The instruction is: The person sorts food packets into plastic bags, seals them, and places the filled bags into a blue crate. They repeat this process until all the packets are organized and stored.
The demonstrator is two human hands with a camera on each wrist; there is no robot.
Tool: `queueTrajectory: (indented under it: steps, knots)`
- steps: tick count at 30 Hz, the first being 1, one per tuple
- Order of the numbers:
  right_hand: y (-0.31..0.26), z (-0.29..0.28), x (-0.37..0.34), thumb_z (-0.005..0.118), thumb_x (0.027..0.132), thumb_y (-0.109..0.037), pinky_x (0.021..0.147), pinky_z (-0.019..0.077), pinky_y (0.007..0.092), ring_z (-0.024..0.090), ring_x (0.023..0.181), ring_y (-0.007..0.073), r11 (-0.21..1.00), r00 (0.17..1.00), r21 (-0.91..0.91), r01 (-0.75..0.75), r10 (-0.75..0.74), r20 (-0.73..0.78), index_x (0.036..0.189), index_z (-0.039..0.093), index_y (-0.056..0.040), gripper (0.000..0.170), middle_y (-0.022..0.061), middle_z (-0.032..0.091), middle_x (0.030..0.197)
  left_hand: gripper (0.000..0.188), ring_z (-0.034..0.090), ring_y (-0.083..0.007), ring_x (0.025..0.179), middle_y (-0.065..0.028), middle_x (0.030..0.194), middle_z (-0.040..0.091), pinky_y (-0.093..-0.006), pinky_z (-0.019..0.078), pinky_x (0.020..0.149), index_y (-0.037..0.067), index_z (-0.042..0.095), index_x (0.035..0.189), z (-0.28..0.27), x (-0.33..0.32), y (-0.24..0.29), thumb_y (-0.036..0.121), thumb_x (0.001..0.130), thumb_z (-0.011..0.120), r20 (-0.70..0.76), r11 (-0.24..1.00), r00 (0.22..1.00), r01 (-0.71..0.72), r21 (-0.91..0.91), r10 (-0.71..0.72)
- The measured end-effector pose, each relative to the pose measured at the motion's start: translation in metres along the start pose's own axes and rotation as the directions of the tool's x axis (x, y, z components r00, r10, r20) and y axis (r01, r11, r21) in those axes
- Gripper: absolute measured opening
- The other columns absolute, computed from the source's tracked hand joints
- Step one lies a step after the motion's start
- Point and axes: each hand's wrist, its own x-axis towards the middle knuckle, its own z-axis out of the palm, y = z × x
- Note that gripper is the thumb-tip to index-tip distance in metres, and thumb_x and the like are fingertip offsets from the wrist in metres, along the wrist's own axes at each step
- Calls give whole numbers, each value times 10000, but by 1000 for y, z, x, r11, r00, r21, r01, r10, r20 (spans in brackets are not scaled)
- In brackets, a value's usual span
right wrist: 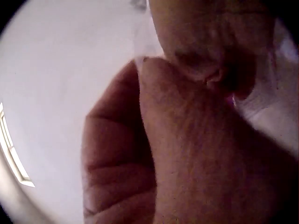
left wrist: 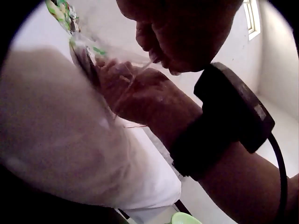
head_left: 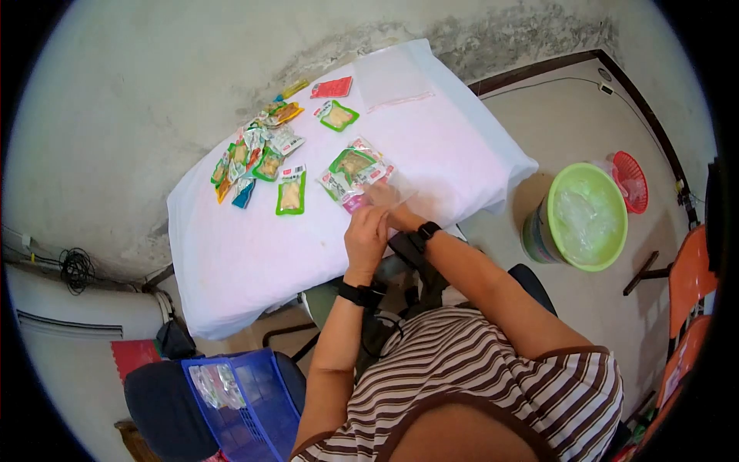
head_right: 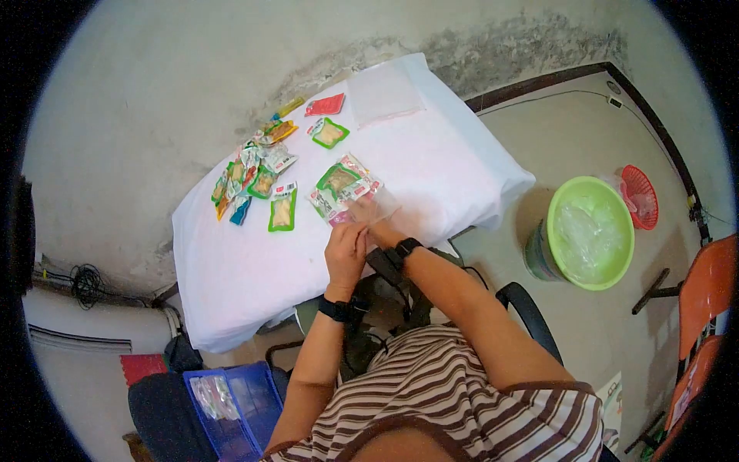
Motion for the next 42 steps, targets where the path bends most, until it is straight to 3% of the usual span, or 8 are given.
queueTrajectory:
  steps: [2, 5, 7, 12, 13, 26, 33, 42]
  knots:
    - [-22, -14, -24, 536, 838, -175, 672, 472, 340, 579, 814, 244, 997, 997, 6, 73, -72, -34, 1016, 566, -6, 247, 145, 587, 871, 204, 571, -272, 743, -101, 802, 573, -329, 474, 637, 46, 619, 925, -3, -7, -1, 48, 725, 658, 36, 1000, 999, 24, 0, -24]
    - [-26, -39, -60, 510, 863, -176, 655, 476, 330, 587, 803, 213, 833, 899, 337, -438, 399, 182, 1022, 560, -2, 241, 141, 601, 880, 306, 554, -279, 804, -100, 856, 567, -344, 467, 678, 50, 592, 1001, -2, -21, -6, 85, 709, 677, 108, 999, 994, 25, 24, -28]
    - [-28, -64, -82, 526, 855, -155, 637, 477, 330, 594, 760, 219, 957, 948, -119, -264, 280, 154, 1085, 540, -12, 271, 147, 596, 924, 368, 544, -289, 838, -109, 897, 564, -354, 460, 703, 51, 575, 1052, 0, -34, -7, 100, 705, 685, 146, 999, 989, 8, 47, -15]
    - [-32, -96, -100, 578, 782, -71, 736, 460, 334, 549, 864, 265, 896, 929, -438, 74, -222, -296, 1085, 549, -49, 305, 112, 566, 985, 515, 502, -314, 945, -152, 1032, 528, -386, 429, 777, 60, 522, 1155, 4, -57, -6, 82, 674, 705, 328, 974, 942, -12, 227, -65]
    - [-32, -101, -95, 575, 765, -68, 774, 451, 353, 543, 933, 265, 785, 866, -583, 211, -427, -262, 1067, 562, -40, 303, 111, 566, 1024, 515, 502, -314, 945, -152, 1032, 528, -386, 429, 777, 60, 522, 1155, 5, -61, -8, 82, 674, 705, 328, 974, 942, -12, 225, -64]
    - [-17, -123, -63, 579, 723, -56, 694, 439, 339, 523, 804, 246, 483, 806, -682, 549, -522, 279, 881, 608, -69, 161, 61, 546, 816, 180, 555, -297, 765, -125, 821, 578, -375, 463, 663, 29, 611, 938, -25, -57, -30, 7, 762, 580, 70, 987, 996, 44, 154, -56]
    - [-94, -133, 9, 589, 760, -95, 669, 448, 371, 537, 771, 285, 592, 762, -567, 574, -638, 105, 780, 616, -51, 56, 99, 561, 783, 87, 584, -247, 673, -130, 757, 599, -314, 466, 622, 11, 634, 868, -75, 38, -41, 50, 796, 607, -121, 977, 969, 215, -6, -214]
    - [-162, -146, 57, 639, 764, -152, 645, 472, 289, 606, 691, 172, 929, 954, -216, 299, -298, 39, 826, 677, -33, 140, 94, 651, 764, 107, 525, -81, 663, -11, 733, 594, -231, 429, 601, -17, 629, 877, -119, 100, -55, 69, 818, 604, 19, 827, 898, 412, -384, -439]
